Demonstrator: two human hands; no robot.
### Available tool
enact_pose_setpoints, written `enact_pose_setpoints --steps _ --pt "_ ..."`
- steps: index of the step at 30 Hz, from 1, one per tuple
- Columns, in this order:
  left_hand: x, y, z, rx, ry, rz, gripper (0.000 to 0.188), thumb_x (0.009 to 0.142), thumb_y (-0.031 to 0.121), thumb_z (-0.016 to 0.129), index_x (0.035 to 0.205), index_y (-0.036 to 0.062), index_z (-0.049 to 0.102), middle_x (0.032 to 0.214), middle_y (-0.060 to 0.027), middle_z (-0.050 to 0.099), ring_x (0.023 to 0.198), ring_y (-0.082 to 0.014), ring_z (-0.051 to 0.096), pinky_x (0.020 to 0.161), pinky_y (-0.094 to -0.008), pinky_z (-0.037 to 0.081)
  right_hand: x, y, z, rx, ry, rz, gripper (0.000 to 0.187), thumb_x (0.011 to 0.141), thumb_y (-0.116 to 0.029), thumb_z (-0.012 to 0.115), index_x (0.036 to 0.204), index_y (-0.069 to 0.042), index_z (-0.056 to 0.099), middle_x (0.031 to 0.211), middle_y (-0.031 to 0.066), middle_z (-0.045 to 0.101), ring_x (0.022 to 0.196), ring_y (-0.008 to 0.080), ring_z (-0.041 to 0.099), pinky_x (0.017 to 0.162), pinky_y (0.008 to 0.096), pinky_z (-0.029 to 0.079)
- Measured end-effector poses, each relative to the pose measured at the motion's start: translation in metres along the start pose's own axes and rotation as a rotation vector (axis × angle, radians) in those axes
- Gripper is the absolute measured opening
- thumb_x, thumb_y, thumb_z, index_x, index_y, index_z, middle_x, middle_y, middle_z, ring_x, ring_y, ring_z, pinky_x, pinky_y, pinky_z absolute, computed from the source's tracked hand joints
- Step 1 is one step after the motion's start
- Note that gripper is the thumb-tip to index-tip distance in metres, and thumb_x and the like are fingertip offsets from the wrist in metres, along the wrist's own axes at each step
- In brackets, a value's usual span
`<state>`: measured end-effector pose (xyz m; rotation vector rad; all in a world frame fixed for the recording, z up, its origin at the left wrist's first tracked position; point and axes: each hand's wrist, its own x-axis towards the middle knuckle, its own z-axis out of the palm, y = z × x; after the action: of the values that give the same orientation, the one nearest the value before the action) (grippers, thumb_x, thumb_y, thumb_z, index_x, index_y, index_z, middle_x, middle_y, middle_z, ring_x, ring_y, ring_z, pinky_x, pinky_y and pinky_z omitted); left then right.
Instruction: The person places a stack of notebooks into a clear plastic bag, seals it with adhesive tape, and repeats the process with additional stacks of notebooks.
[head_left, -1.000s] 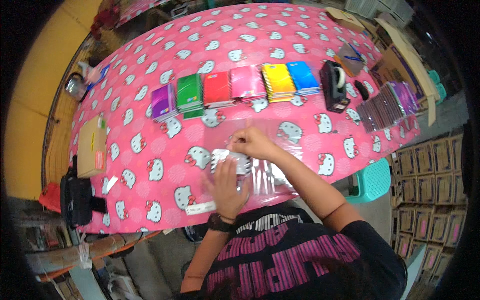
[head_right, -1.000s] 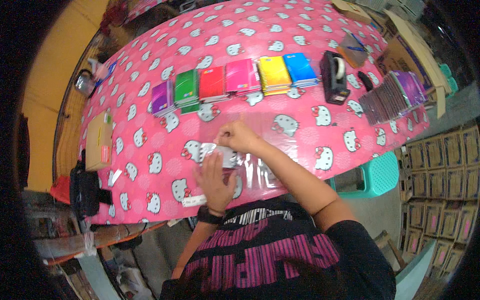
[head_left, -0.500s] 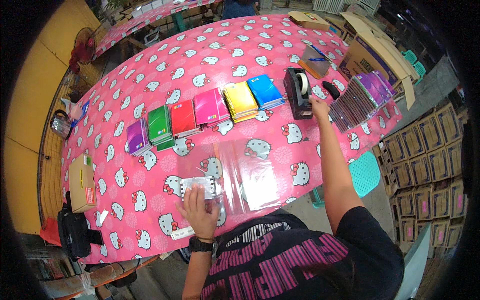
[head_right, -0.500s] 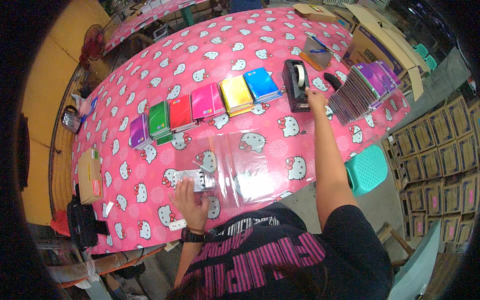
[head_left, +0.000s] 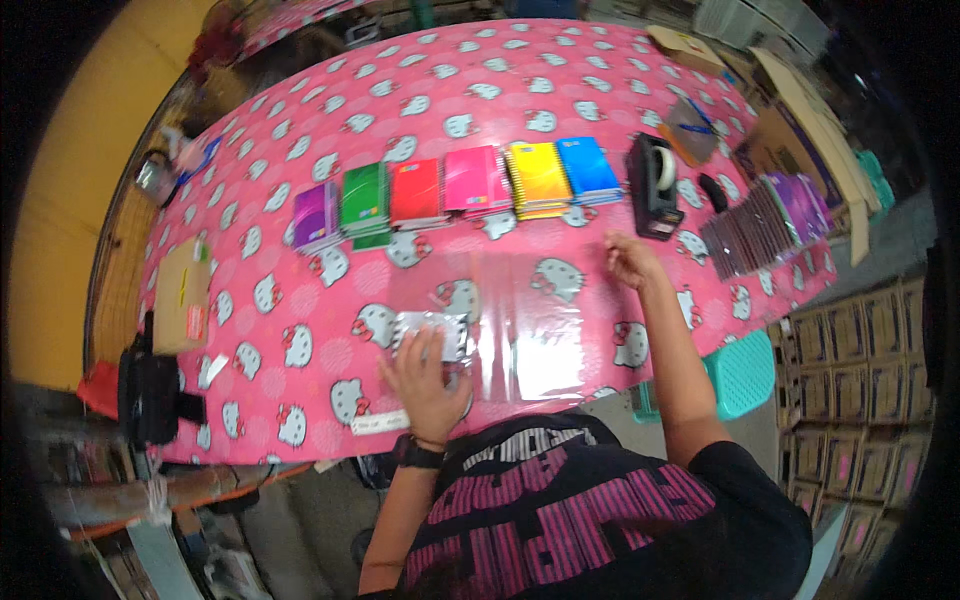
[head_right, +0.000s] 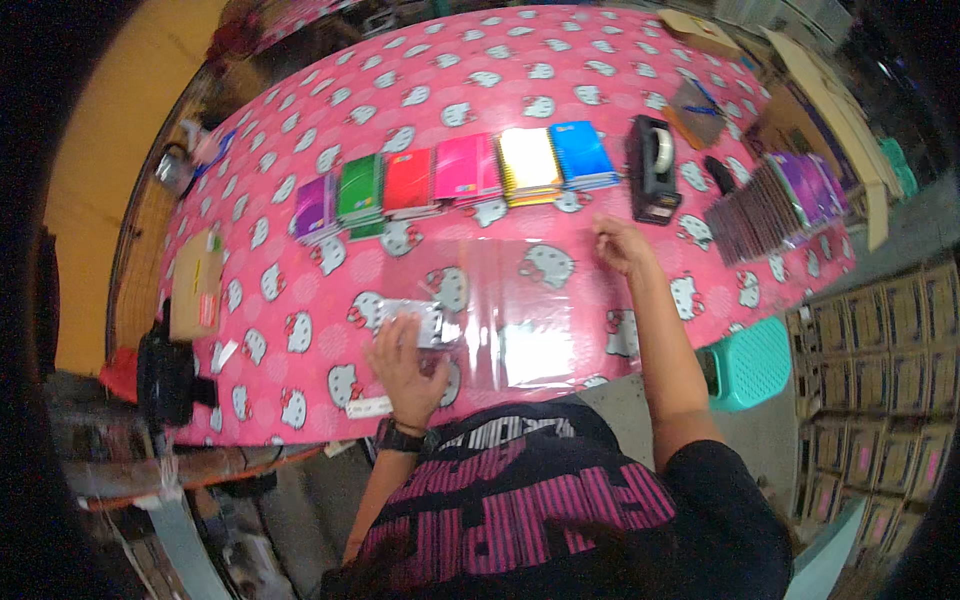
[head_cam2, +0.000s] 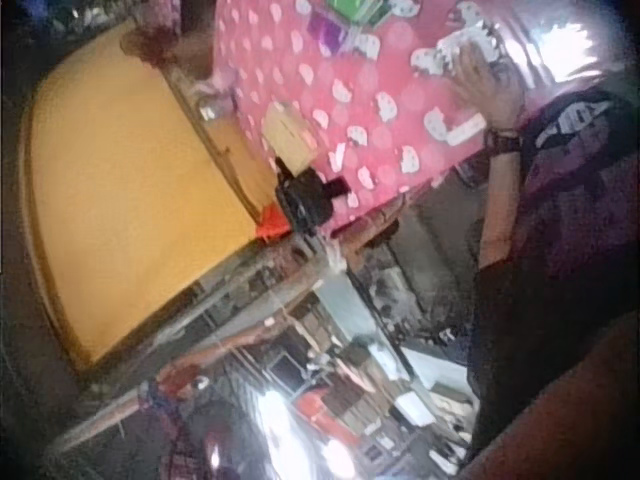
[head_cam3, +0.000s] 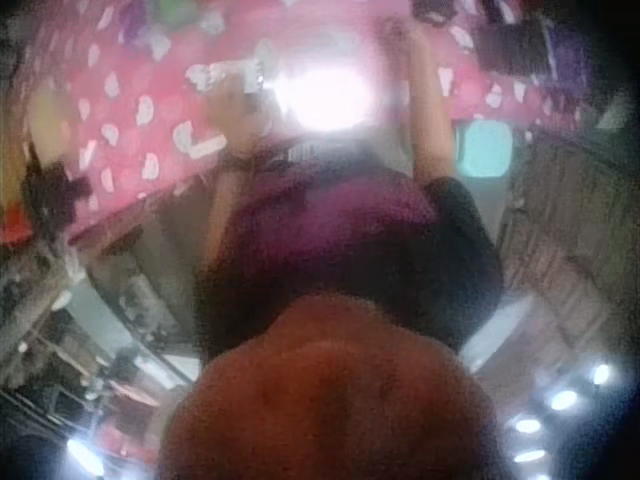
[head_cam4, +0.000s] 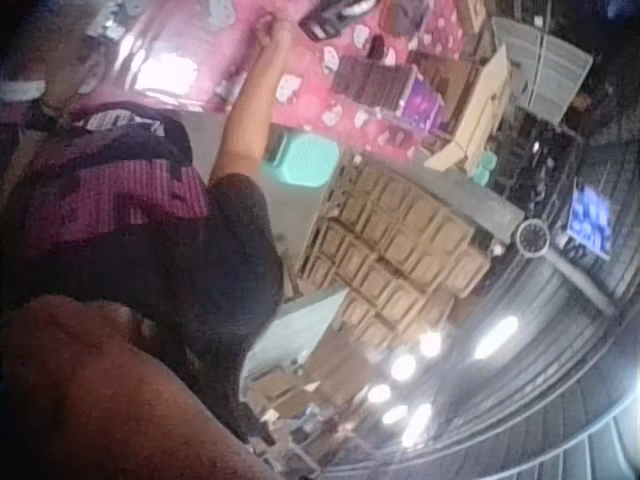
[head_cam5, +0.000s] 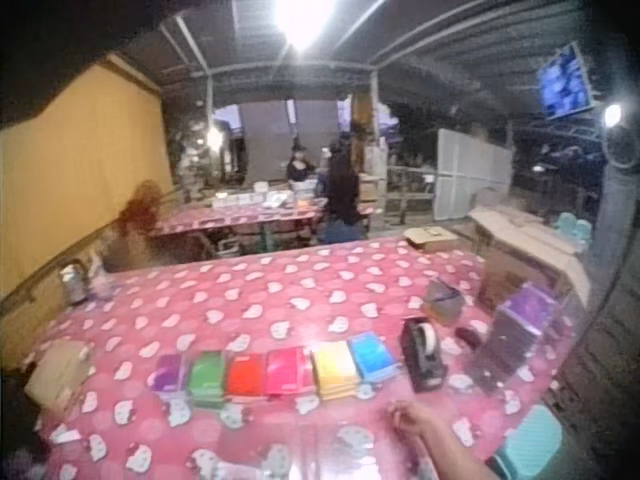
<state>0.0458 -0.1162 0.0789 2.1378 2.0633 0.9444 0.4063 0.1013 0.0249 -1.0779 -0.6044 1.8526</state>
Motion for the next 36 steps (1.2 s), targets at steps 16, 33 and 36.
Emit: enact_pose_setpoints --steps 16,33,36 --pt "0.001 0.003 -0.014 -0.030 0.015 -0.081 0.086 0.061 0.030 0.072 0.137 0.0097 0.037 0.145 -0.0154 0.026 0.133 -0.0453 0.017 0.106 -0.0577 0.015 0.006 0.042 0.306 -1.730 -1.086 -0.156 0.053 0.072 -0.053 0.070 0.074 0.000 0.061 0.065 0.0045 0.058 0.060 0.0133 0.053 0.051 0.0310 0.039" --pt "0.060 -0.003 -0.060 0.264 -0.392 0.442 0.090 0.063 0.032 0.076 0.138 0.0130 0.032 0.137 -0.0121 0.038 0.131 -0.0296 0.031 0.101 -0.0618 0.021 -0.204 -0.069 0.105 0.374 -1.225 -0.979 0.056 0.077 -0.043 0.068 0.116 -0.005 0.053 0.072 0.0005 0.055 0.061 0.0136 0.051 0.055 0.0317 0.044" --pt "0.087 -0.006 -0.043 0.094 -0.647 0.397 0.090 0.058 0.027 0.079 0.135 0.0123 0.036 0.128 -0.0121 0.045 0.122 -0.0286 0.042 0.103 -0.0527 0.027 -0.214 -0.056 0.074 -0.008 -0.929 -0.927 0.046 0.079 -0.037 0.068 0.108 -0.003 0.059 0.076 0.0040 0.060 0.065 0.0155 0.056 0.060 0.0311 0.046"
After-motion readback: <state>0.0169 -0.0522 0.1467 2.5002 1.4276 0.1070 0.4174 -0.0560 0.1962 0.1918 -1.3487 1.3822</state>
